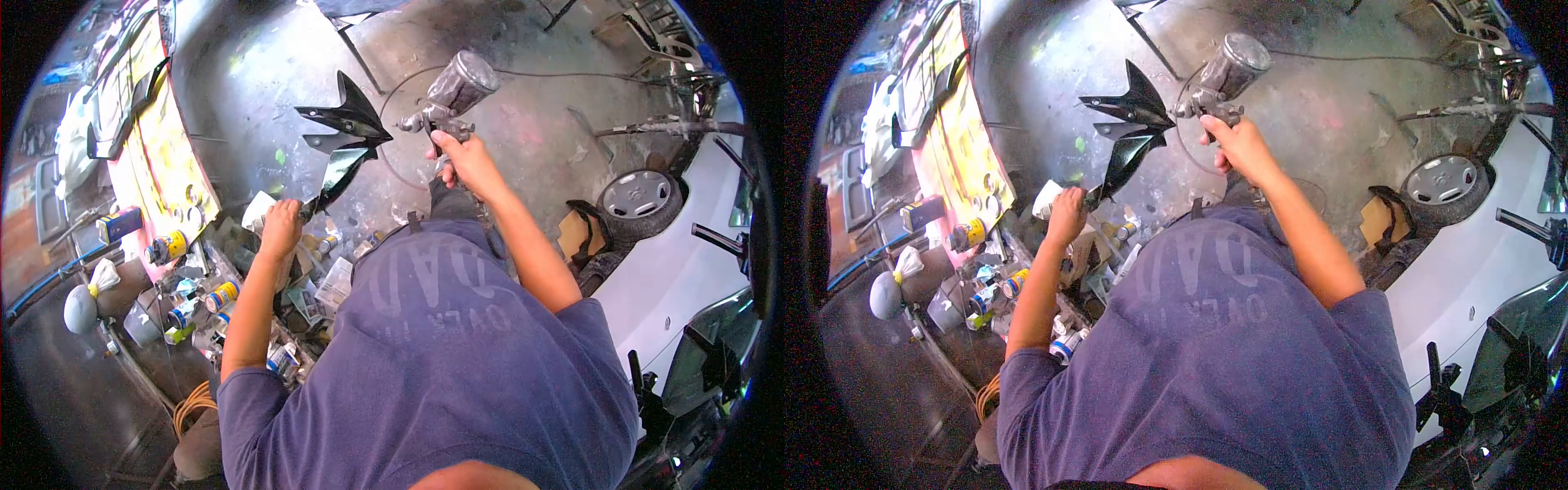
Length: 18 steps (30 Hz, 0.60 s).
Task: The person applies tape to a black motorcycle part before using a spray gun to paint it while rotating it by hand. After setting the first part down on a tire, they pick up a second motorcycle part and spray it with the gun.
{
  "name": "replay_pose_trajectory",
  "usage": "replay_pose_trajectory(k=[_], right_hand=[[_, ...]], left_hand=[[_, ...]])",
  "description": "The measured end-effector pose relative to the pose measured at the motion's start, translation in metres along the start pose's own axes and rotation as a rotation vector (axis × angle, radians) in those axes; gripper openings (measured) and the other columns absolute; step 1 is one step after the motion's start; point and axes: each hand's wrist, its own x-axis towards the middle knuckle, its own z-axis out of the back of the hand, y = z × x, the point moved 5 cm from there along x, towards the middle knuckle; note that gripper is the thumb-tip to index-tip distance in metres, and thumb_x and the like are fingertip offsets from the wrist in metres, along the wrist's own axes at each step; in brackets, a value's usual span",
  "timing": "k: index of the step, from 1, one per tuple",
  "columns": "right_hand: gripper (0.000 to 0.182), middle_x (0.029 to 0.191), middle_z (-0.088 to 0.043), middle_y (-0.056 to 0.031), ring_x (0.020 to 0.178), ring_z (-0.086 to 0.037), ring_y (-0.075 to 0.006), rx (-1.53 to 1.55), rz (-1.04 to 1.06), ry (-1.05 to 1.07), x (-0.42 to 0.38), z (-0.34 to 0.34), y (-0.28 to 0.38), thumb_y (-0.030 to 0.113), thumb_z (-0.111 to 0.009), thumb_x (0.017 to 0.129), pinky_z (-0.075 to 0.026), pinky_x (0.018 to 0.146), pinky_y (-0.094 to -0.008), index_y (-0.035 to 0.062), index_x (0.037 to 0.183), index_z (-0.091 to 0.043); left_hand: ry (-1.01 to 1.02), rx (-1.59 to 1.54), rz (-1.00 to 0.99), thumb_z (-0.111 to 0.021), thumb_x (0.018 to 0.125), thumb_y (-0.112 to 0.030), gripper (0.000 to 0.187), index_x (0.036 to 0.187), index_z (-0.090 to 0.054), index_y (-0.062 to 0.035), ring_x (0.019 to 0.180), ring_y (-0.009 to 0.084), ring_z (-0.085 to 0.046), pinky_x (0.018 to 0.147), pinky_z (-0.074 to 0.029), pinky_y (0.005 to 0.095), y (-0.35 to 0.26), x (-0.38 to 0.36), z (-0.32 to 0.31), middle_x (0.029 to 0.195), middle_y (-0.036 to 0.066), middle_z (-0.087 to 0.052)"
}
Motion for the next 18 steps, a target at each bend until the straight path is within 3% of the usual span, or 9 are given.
replay_pose_trajectory(k=[4, 8, 11, 14, 15, 18], right_hand=[[0.041, 0.068, -0.062, -0.0028, 0.046, -0.054, -0.0109, -0.051, 0.086, -0.015, -0.001, 0.005, 0.019, 0.041, -0.065, 0.094, -0.045, 0.041, -0.0285, 0.0007, 0.086, -0.066], [0.04, 0.068, -0.064, -0.0059, 0.046, -0.056, -0.0118, -0.257, 0.057, -0.062, 0.001, 0.003, 0.025, 0.041, -0.066, 0.093, -0.047, 0.044, -0.0304, 0.0005, 0.098, -0.064], [0.045, 0.073, -0.067, -0.0156, 0.054, -0.065, -0.0261, -0.376, 0.15, -0.035, 0.013, -0.017, 0.012, 0.043, -0.065, 0.092, -0.052, 0.054, -0.0396, 0.0007, 0.108, -0.061], [0.05, 0.08, -0.067, -0.0256, 0.074, -0.068, -0.0429, -0.638, 0.227, -0.025, 0.014, -0.042, 0.011, 0.046, -0.063, 0.092, -0.052, 0.069, -0.0486, 0.0013, 0.115, -0.057], [0.053, 0.087, -0.067, -0.03, 0.088, -0.064, -0.0508, -0.637, 0.21, 0.032, 0.008, -0.052, 0.019, 0.048, -0.062, 0.092, -0.05, 0.076, -0.0529, 0.0002, 0.115, -0.056], [0.052, 0.088, -0.067, -0.0299, 0.089, -0.063, -0.0509, -0.658, 0.277, 0.08, 0.006, -0.076, 0.009, 0.047, -0.061, 0.093, -0.05, 0.076, -0.0531, -0.0007, 0.112, -0.056]], left_hand=[[0.084, -0.076, 0.003, -0.061, 0.076, -0.004, 0.026, 0.101, -0.056, -0.0039, 0.1, 0.0349, -0.058, 0.085, -0.045, 0.0463, 0.005, 0.008, 0.019, 0.098, 0.015, -0.062], [0.085, 0.073, -0.028, -0.06, 0.077, -0.004, 0.024, 0.101, -0.057, -0.005, 0.098, 0.0316, -0.06, 0.083, -0.045, 0.0439, -0.004, 0.015, 0.031, 0.096, 0.012, -0.063], [0.101, 0.121, -0.008, -0.057, 0.079, -0.005, 0.021, 0.099, -0.057, -0.0056, 0.097, 0.0299, -0.06, 0.082, -0.045, 0.0424, -0.009, 0.018, 0.031, 0.096, 0.011, -0.064], [0.131, 0.118, 0.023, -0.056, 0.078, -0.004, 0.022, 0.1, -0.057, -0.0048, 0.099, 0.0313, -0.06, 0.083, -0.044, 0.0439, -0.015, 0.022, 0.032, 0.099, 0.013, -0.063], [0.146, 0.115, 0.036, -0.055, 0.078, -0.004, 0.023, 0.101, -0.057, -0.0045, 0.099, 0.032, -0.059, 0.084, -0.044, 0.0447, -0.016, 0.022, 0.033, 0.1, 0.013, -0.063], [0.158, 0.148, 0.045, -0.056, 0.078, -0.004, 0.022, 0.1, -0.057, -0.005, 0.099, 0.0319, -0.059, 0.084, -0.044, 0.0449, -0.017, 0.024, 0.028, 0.098, 0.013, -0.063]])
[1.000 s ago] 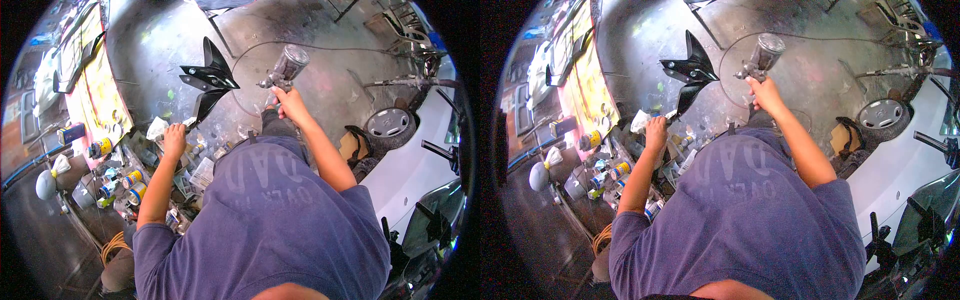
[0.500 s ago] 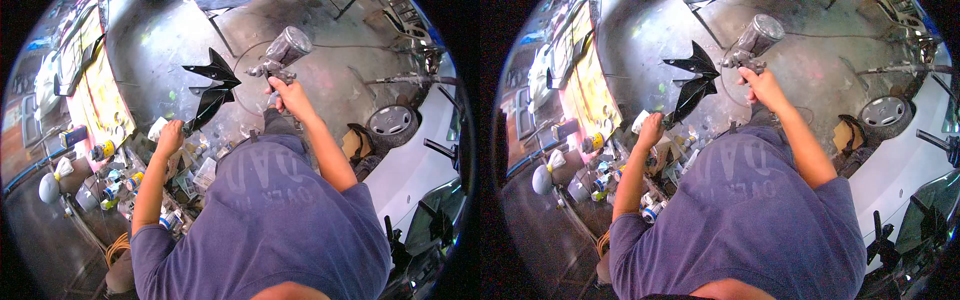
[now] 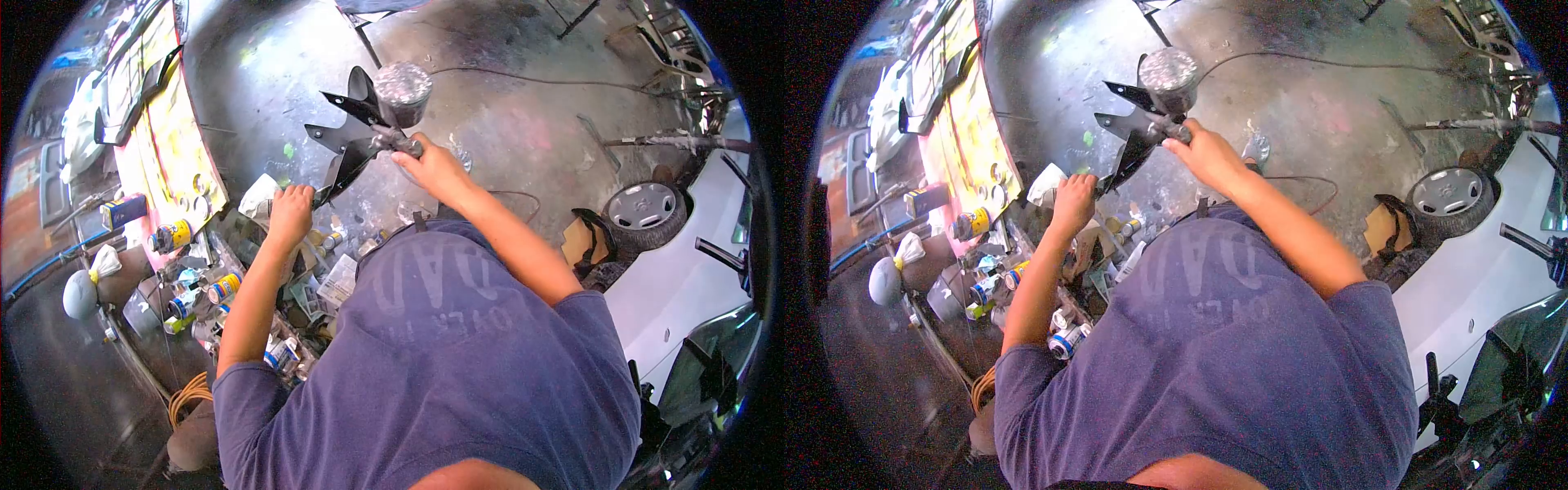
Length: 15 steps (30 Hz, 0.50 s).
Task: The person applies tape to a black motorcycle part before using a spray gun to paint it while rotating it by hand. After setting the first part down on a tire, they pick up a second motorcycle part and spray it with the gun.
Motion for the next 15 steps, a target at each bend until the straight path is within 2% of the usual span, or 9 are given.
replay_pose_trajectory(k=[1, 4, 7, 11, 14, 15], right_hand=[[0.05, 0.085, -0.068, -0.0258, 0.076, -0.068, -0.0432, -0.021, 0.036, 0.032, -0.003, -0.005, 0.004, 0.046, -0.063, 0.093, -0.052, 0.07, -0.0495, -0.0012, 0.111, -0.057], [0.048, 0.082, -0.07, -0.016, 0.057, -0.065, -0.0262, 0.219, -0.078, 0.305, -0.013, -0.018, 0.006, 0.043, -0.064, 0.094, -0.052, 0.057, -0.0399, -0.0003, 0.114, -0.059], [0.044, 0.08, -0.069, -0.0068, 0.048, -0.056, -0.0121, 0.404, -0.124, 0.308, -0.026, -0.008, 0.008, 0.041, -0.066, 0.093, -0.047, 0.046, -0.0304, 0.0015, 0.113, -0.061], [0.041, 0.062, -0.059, -0.001, 0.044, -0.052, -0.0105, 0.319, -0.213, 0.176, -0.031, 0.028, -0.007, 0.044, -0.066, 0.091, -0.043, 0.043, -0.0276, 0.0039, 0.085, -0.067], [0.043, 0.056, -0.055, -0.0002, 0.043, -0.052, -0.01, 0.397, -0.186, -0.036, -0.024, 0.043, -0.041, 0.045, -0.064, 0.092, -0.043, 0.042, -0.0268, 0.0033, 0.082, -0.066], [0.041, 0.061, -0.059, -0.0013, 0.043, -0.052, -0.0096, 0.38, -0.207, -0.023, -0.025, 0.052, -0.049, 0.044, -0.064, 0.092, -0.043, 0.041, -0.0267, 0.0033, 0.085, -0.066]], left_hand=[[-0.013, 0.002, -0.004, -0.056, 0.079, -0.004, 0.021, 0.099, -0.057, -0.0053, 0.098, 0.0311, -0.06, 0.083, -0.044, 0.0442, -0.001, 0.0, 0.0, 0.098, 0.013, -0.063], [-0.043, 0.0, -0.006, -0.055, 0.08, -0.004, 0.018, 0.097, -0.058, -0.0058, 0.096, 0.0298, -0.061, 0.082, -0.044, 0.043, -0.002, 0.002, 0.0, 0.097, 0.012, -0.064], [-0.056, -0.04, 0.02, -0.055, 0.079, -0.003, 0.019, 0.098, -0.058, -0.0051, 0.096, 0.031, -0.061, 0.082, -0.045, 0.0437, 0.002, 0.004, -0.001, 0.097, 0.013, -0.065], [-0.061, -0.161, 0.03, -0.058, 0.077, -0.005, 0.025, 0.101, -0.059, -0.0025, 0.1, 0.036, -0.061, 0.084, -0.046, 0.0458, 0.019, 0.004, -0.008, 0.099, 0.017, -0.066], [-0.009, -0.314, 0.072, -0.062, 0.076, -0.01, 0.034, 0.108, -0.06, 0.0003, 0.104, 0.0389, -0.061, 0.089, -0.047, 0.0442, 0.034, 0.003, 0.003, 0.103, 0.021, -0.065], [0.017, -0.369, 0.094, -0.063, 0.076, -0.011, 0.037, 0.111, -0.06, 0.0012, 0.105, 0.0394, -0.061, 0.091, -0.048, 0.0431, 0.04, 0.003, 0.008, 0.104, 0.023, -0.065]])
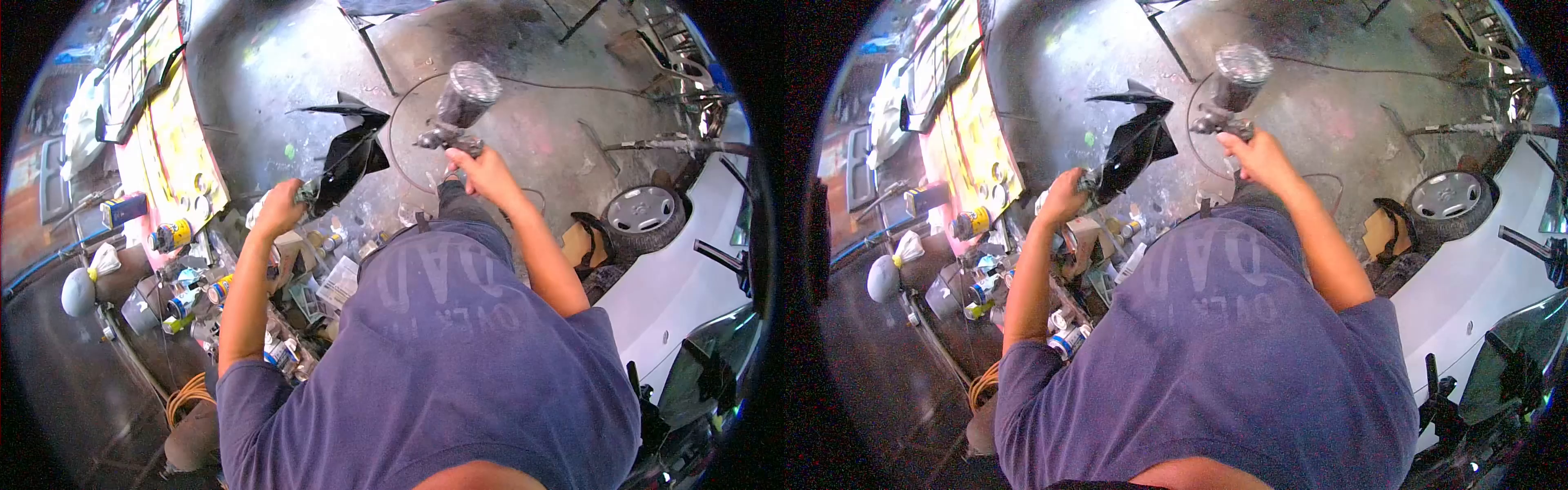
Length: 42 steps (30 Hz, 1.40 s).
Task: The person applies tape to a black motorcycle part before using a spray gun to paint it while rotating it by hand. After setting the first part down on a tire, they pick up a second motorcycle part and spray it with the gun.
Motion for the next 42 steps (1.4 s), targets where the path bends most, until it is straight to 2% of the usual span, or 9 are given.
replay_pose_trajectory(k=[4, 7, 11, 16, 25, 33, 37, 41, 42], right_hand=[[0.041, 0.08, -0.068, -0.0038, 0.046, -0.054, -0.0092, 0.024, -0.058, -0.079, -0.001, 0.034, -0.014, 0.042, -0.067, 0.091, -0.044, 0.041, -0.0258, 0.0013, 0.097, -0.065], [0.039, 0.082, -0.068, -0.0036, 0.046, -0.053, -0.0081, 0.088, -0.047, -0.138, -0.006, 0.048, -0.023, 0.04, -0.067, 0.092, -0.043, 0.041, -0.0248, 0.0015, 0.098, -0.064], [0.036, 0.082, -0.068, -0.0033, 0.047, -0.053, -0.0071, 0.115, -0.013, -0.131, -0.018, 0.052, -0.016, 0.037, -0.067, 0.093, -0.042, 0.042, -0.0245, 0.0019, 0.102, -0.062], [0.034, 0.078, -0.065, -0.0015, 0.048, -0.052, -0.0072, 0.111, 0.051, -0.06, -0.037, 0.049, 0.004, 0.035, -0.067, 0.094, -0.041, 0.043, -0.0244, 0.003, 0.104, -0.061], [0.043, 0.068, -0.062, -0.0141, 0.058, -0.059, -0.024, -0.201, 0.087, 0.031, -0.063, 0.032, 0.047, 0.045, -0.07, 0.09, -0.046, 0.058, -0.038, 0.0074, 0.11, -0.063], [0.043, 0.081, -0.068, -0.0181, 0.075, -0.065, -0.0373, -0.419, 0.407, 0.172, -0.046, 0.025, 0.061, 0.046, -0.069, 0.088, -0.049, 0.067, -0.0435, 0.0091, 0.11, -0.064], [0.042, 0.087, -0.07, -0.0167, 0.081, -0.066, -0.0397, -0.55, 0.541, 0.248, -0.045, 0.029, 0.062, 0.046, -0.069, 0.087, -0.051, 0.07, -0.0464, 0.0104, 0.11, -0.064], [0.042, 0.088, -0.07, -0.0155, 0.081, -0.067, -0.0384, -0.679, 0.521, 0.348, -0.046, 0.03, 0.065, 0.047, -0.067, 0.088, -0.052, 0.07, -0.0461, 0.0111, 0.11, -0.065], [0.042, 0.088, -0.071, -0.0152, 0.081, -0.067, -0.0381, -0.702, 0.512, 0.359, -0.046, 0.03, 0.07, 0.047, -0.067, 0.089, -0.052, 0.07, -0.0459, 0.0112, 0.11, -0.065]], left_hand=[[0.092, -0.712, 0.287, -0.061, 0.087, -0.023, 0.042, 0.12, -0.058, 0.0029, 0.108, 0.0251, -0.059, 0.1, -0.043, 0.036, 0.056, -0.003, -0.008, 0.113, 0.015, -0.066], [-0.195, -1.29, 0.474, -0.045, 0.098, -0.028, 0.038, 0.114, -0.061, 0.0018, 0.105, 0.0194, -0.057, 0.098, -0.041, 0.0315, 0.108, -0.016, -0.036, 0.109, 0.006, -0.064], [-0.255, -1.285, 0.602, -0.036, 0.106, -0.048, 0.069, 0.142, -0.042, 0.0102, 0.138, 0.0219, -0.042, 0.116, -0.027, 0.0327, 0.171, -0.036, -0.076, 0.149, 0.017, -0.045], [-0.442, -1.278, 0.745, -0.04, 0.102, -0.058, 0.083, 0.146, -0.035, 0.0113, 0.142, 0.0232, -0.037, 0.118, -0.025, 0.0337, 0.107, -0.057, -0.042, 0.153, 0.017, -0.04], [-0.486, -1.766, 0.797, -0.058, 0.092, -0.061, 0.058, 0.112, -0.062, -0.0062, 0.079, 0.029, -0.067, 0.068, -0.055, 0.0439, 0.101, -0.077, -0.059, 0.097, 0.013, -0.068], [-0.273, -1.915, 0.588, -0.043, 0.098, -0.047, 0.042, 0.091, -0.063, -0.0109, 0.063, 0.0255, -0.055, 0.059, -0.046, 0.0381, 0.11, -0.078, -0.067, 0.073, 0.006, -0.059], [-0.483, -1.742, 0.956, -0.042, 0.093, -0.052, 0.044, 0.083, -0.056, -0.0116, 0.061, 0.0227, -0.048, 0.055, -0.039, 0.0364, 0.093, -0.086, -0.056, 0.073, 0.003, -0.051], [0.069, -2.155, 0.29, -0.044, 0.091, -0.054, 0.042, 0.089, -0.06, -0.0146, 0.063, 0.0236, -0.05, 0.052, -0.037, 0.0376, 0.12, -0.084, -0.069, 0.078, 0.004, -0.056], [0.018, -2.063, 0.373, -0.046, 0.09, -0.053, 0.04, 0.088, -0.06, -0.0157, 0.061, 0.0217, -0.047, 0.05, -0.034, 0.0362, 0.13, -0.086, -0.072, 0.075, 0.003, -0.052]])
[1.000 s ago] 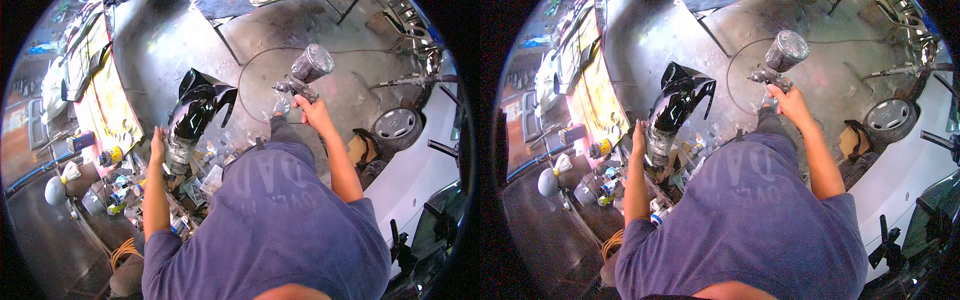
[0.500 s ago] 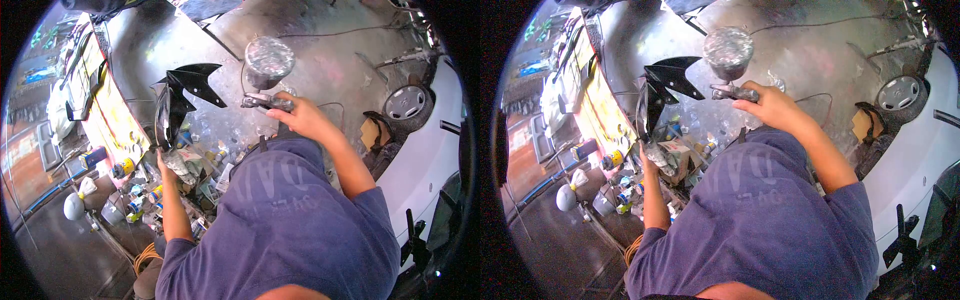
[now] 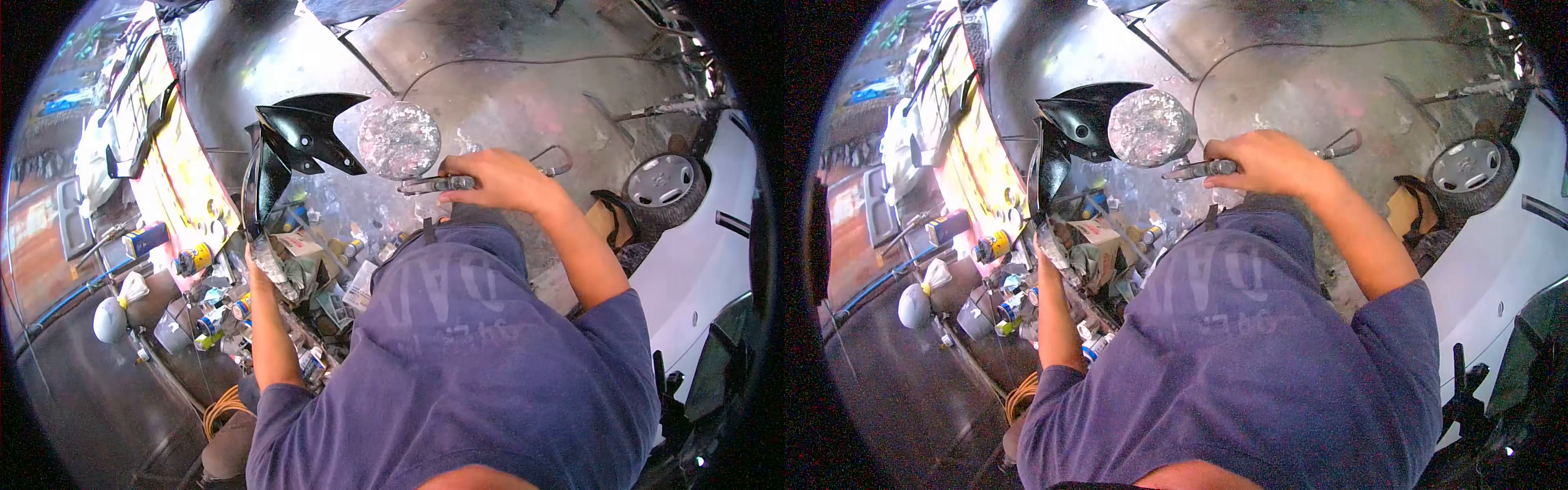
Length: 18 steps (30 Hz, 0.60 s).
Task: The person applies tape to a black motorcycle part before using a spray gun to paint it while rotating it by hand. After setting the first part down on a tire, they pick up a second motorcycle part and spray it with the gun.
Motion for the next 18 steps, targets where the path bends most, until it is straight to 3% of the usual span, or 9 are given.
replay_pose_trajectory(k=[3, 6, 10, 12, 15, 18], right_hand=[[0.041, 0.087, -0.07, -0.0151, 0.08, -0.067, -0.0379, 0.019, 0.016, -0.088, 0.005, 0.003, -0.001, 0.047, -0.066, 0.089, -0.051, 0.069, -0.0457, 0.0109, 0.11, -0.065], [0.041, 0.085, -0.069, -0.0161, 0.078, -0.066, -0.039, 0.139, 0.003, -0.269, 0.009, 0.008, -0.003, 0.047, -0.066, 0.09, -0.051, 0.068, -0.0458, 0.0105, 0.109, -0.063], [0.041, 0.083, -0.068, -0.0179, 0.078, -0.065, -0.0414, 0.174, -0.068, -0.428, 0.009, 0.01, -0.003, 0.047, -0.066, 0.091, -0.05, 0.067, -0.0461, 0.0097, 0.109, -0.062], [0.042, 0.082, -0.067, -0.0193, 0.077, -0.064, -0.0423, 0.233, -0.145, -0.378, 0.005, 0.007, 0.002, 0.047, -0.066, 0.091, -0.048, 0.066, -0.0466, 0.0094, 0.109, -0.062], [0.043, 0.077, -0.065, -0.0212, 0.073, -0.063, -0.0426, 0.287, -0.196, -0.294, -0.001, -0.001, 0.012, 0.048, -0.066, 0.09, -0.047, 0.063, -0.0468, 0.009, 0.109, -0.063], [0.045, 0.069, -0.062, -0.0222, 0.068, -0.062, -0.0413, 0.35, -0.174, -0.209, -0.004, -0.011, 0.018, 0.049, -0.067, 0.09, -0.045, 0.06, -0.0459, 0.0082, 0.109, -0.062]], left_hand=[[-0.453, 0.056, -0.049, -0.049, 0.089, -0.051, 0.038, 0.084, -0.057, -0.015, 0.058, 0.0187, -0.042, 0.05, -0.03, 0.0343, -0.002, -0.012, -0.023, 0.07, 0.002, -0.044], [0.013, 0.016, 0.006, -0.05, 0.09, -0.05, 0.036, 0.087, -0.059, -0.0149, 0.059, 0.0195, -0.042, 0.051, -0.032, 0.0348, -0.003, -0.004, -0.019, 0.071, 0.002, -0.045], [-0.093, 0.016, -0.028, -0.048, 0.091, -0.049, 0.037, 0.089, -0.06, -0.0149, 0.06, 0.0204, -0.043, 0.052, -0.035, 0.0353, -0.001, -0.01, -0.016, 0.073, 0.003, -0.044], [-0.168, 0.003, -0.064, -0.046, 0.092, -0.049, 0.037, 0.089, -0.059, -0.0148, 0.06, 0.0208, -0.043, 0.052, -0.035, 0.0351, 0.002, -0.014, -0.016, 0.073, 0.003, -0.044], [-0.085, 0.04, -0.068, -0.044, 0.092, -0.05, 0.04, 0.092, -0.059, -0.0137, 0.062, 0.0217, -0.045, 0.051, -0.035, 0.0348, 0.002, -0.007, 0.005, 0.077, 0.006, -0.048], [-0.43, 0.049, -0.143, -0.042, 0.093, -0.051, 0.043, 0.094, -0.06, -0.0123, 0.061, 0.0231, -0.045, 0.05, -0.035, 0.0343, 0.002, -0.003, 0.037, 0.078, 0.007, -0.051]])
